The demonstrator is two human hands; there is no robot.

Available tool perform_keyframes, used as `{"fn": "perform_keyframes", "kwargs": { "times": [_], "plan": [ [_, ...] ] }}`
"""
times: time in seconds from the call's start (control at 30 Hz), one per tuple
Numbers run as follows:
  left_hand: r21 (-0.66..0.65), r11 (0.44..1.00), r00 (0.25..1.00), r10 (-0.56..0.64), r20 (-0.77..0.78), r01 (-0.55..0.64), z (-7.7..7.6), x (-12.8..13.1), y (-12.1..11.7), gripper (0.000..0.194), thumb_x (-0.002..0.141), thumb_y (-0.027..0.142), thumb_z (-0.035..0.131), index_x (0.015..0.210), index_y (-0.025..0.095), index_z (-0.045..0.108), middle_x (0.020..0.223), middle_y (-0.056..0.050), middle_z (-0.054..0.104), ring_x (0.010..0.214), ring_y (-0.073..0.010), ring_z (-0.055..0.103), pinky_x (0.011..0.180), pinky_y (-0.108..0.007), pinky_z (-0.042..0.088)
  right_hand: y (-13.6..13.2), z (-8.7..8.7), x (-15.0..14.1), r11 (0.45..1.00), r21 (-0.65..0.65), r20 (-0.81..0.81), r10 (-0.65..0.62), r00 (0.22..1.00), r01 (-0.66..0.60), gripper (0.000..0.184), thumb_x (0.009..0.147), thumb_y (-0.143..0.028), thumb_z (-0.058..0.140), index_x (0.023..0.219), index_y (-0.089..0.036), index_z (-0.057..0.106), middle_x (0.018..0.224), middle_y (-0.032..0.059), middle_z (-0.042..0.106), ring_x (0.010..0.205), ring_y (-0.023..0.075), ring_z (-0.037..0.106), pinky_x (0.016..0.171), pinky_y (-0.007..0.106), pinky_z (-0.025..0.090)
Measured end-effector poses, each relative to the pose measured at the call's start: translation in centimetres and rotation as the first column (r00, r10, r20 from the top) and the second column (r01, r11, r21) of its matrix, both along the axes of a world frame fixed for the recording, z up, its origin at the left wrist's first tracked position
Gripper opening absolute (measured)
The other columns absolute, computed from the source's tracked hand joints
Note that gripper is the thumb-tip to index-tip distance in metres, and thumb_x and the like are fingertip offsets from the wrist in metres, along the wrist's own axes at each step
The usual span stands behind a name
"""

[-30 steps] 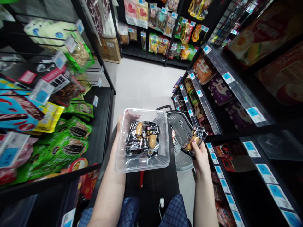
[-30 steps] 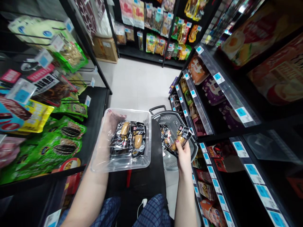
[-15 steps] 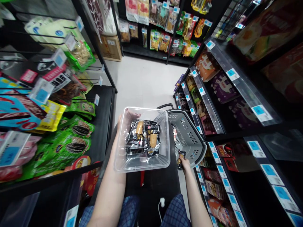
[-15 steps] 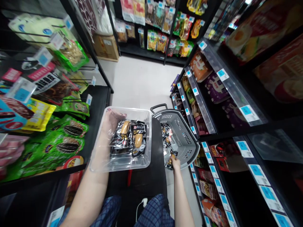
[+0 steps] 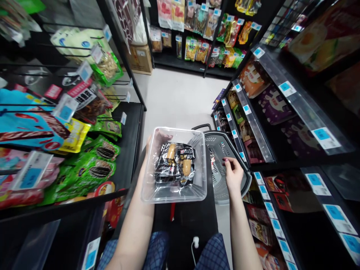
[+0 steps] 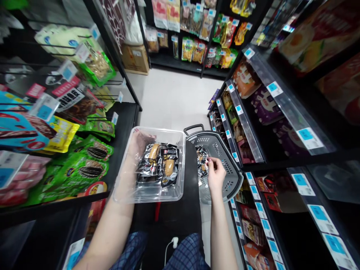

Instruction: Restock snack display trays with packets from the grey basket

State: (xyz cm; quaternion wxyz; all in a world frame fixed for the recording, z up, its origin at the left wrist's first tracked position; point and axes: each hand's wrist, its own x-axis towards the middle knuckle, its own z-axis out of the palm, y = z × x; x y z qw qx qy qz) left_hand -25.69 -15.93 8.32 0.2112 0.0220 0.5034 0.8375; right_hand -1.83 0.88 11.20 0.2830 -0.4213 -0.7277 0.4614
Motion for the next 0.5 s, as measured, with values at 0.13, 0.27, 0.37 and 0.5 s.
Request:
{"fn": "perform_keyframes", "kwargs": {
  "times": [0.13,0.27,0.37,0.5],
  "plan": [
    [0.070,0.998,1.000,0.008,-0.010,-0.007,-0.3,-0.3,0.1,0.038,0.072,0.051,0.061,0.055,0.016,0.058,0.054,-0.003,0.064,0.064,-0.0180,0.064,0.086,-0.038,0.049,-5.5,6.7,-1.9,0.896,0.346,0.002,0.295,0.956,-0.278,0.014,0.084,-0.025,0.053,0.091,-0.025,0.064,0.089,0.0056,0.063,0.086,0.0209,0.055,0.085,0.038,0.043],
    [0.083,0.997,1.000,0.002,-0.016,0.000,-0.5,-0.4,0.2,0.039,0.071,0.051,0.061,0.054,0.016,0.058,0.052,-0.002,0.063,0.061,-0.0171,0.064,0.083,-0.037,0.050,-9.6,9.2,-6.3,0.706,0.298,0.271,0.583,0.766,-0.642,0.012,0.082,-0.022,0.056,0.090,-0.023,0.065,0.082,0.0089,0.064,0.082,0.0240,0.058,0.080,0.041,0.046],
    [0.079,0.997,0.999,0.025,-0.047,-0.021,-0.8,-0.5,0.2,0.038,0.069,0.052,0.062,0.056,0.016,0.058,0.052,-0.002,0.062,0.059,-0.0169,0.063,0.080,-0.035,0.052,-10.8,8.9,-9.7,0.657,0.125,0.579,0.561,0.592,-0.744,0.019,0.080,-0.023,0.060,0.094,-0.011,0.063,0.080,0.0154,0.066,0.075,0.0268,0.064,0.072,0.041,0.049],
    [0.061,0.998,0.998,0.029,-0.052,-0.025,-1.0,-0.6,0.2,0.039,0.072,0.052,0.059,0.056,0.016,0.057,0.052,-0.002,0.061,0.059,-0.0166,0.064,0.080,-0.035,0.052,-10.7,8.5,-12.0,0.550,-0.060,0.796,0.529,0.292,-0.833,0.027,0.085,-0.030,0.053,0.096,-0.008,0.063,0.092,0.0199,0.067,0.087,0.0291,0.066,0.074,0.037,0.049]
  ]
}}
